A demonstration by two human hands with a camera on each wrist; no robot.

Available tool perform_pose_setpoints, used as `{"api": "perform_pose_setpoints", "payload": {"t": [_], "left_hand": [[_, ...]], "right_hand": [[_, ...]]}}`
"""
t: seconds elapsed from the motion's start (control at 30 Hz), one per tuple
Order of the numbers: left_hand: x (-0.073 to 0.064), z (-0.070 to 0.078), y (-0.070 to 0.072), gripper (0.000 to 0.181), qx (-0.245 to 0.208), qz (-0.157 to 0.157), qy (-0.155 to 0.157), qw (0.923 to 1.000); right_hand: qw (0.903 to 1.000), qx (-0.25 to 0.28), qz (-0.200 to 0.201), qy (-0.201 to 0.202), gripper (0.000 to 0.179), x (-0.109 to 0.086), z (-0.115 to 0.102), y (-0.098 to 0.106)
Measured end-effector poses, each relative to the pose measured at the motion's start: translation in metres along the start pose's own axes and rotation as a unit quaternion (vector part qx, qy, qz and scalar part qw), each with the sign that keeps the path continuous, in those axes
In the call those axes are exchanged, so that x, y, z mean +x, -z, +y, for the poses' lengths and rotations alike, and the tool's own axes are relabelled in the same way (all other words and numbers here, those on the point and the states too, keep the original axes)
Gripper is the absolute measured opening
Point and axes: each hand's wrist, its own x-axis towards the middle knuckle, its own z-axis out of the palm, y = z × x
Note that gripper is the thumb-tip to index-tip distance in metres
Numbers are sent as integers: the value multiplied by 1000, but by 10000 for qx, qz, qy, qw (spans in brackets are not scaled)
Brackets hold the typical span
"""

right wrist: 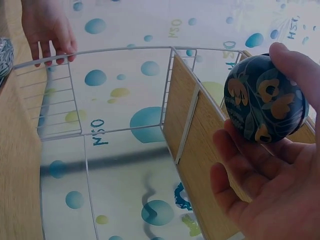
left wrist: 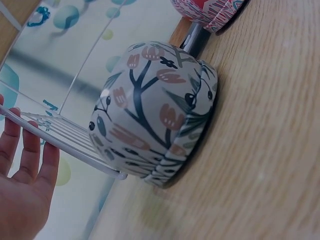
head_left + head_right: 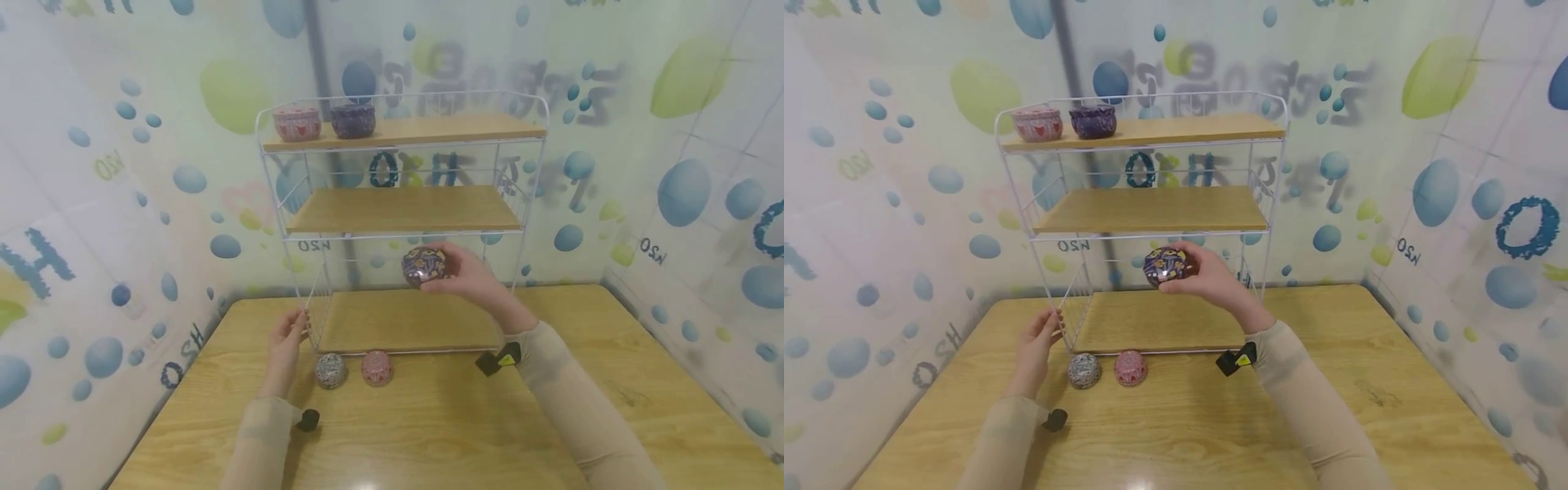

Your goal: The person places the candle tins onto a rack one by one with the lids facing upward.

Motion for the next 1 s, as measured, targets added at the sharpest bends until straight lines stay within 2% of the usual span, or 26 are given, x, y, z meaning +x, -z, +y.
{"api": "perform_pose_setpoints", "payload": {"t": [0.07,0.13,0.3,0.37,0.67,1.0], "left_hand": [[-1,1,0,30,33,-43,-21,10000],[-6,8,-2,29,78,-80,-41,9999],[-6,7,-3,33,91,-81,-162,9998],[-2,-1,-1,36,101,-56,-200,9997],[1,-3,-1,31,156,-29,-234,9996],[0,-1,0,32,186,-54,-186,9996]], "right_hand": [[10000,9,10,-38,67,0,-2,1],[10000,58,-13,-10,66,0,-5,2],[9998,149,-130,92,64,1,-12,5],[9997,162,-167,98,64,2,-14,6],[9999,84,-71,-45,65,9,-19,11],[9997,-143,-40,213,64,15,-32,16]]}}
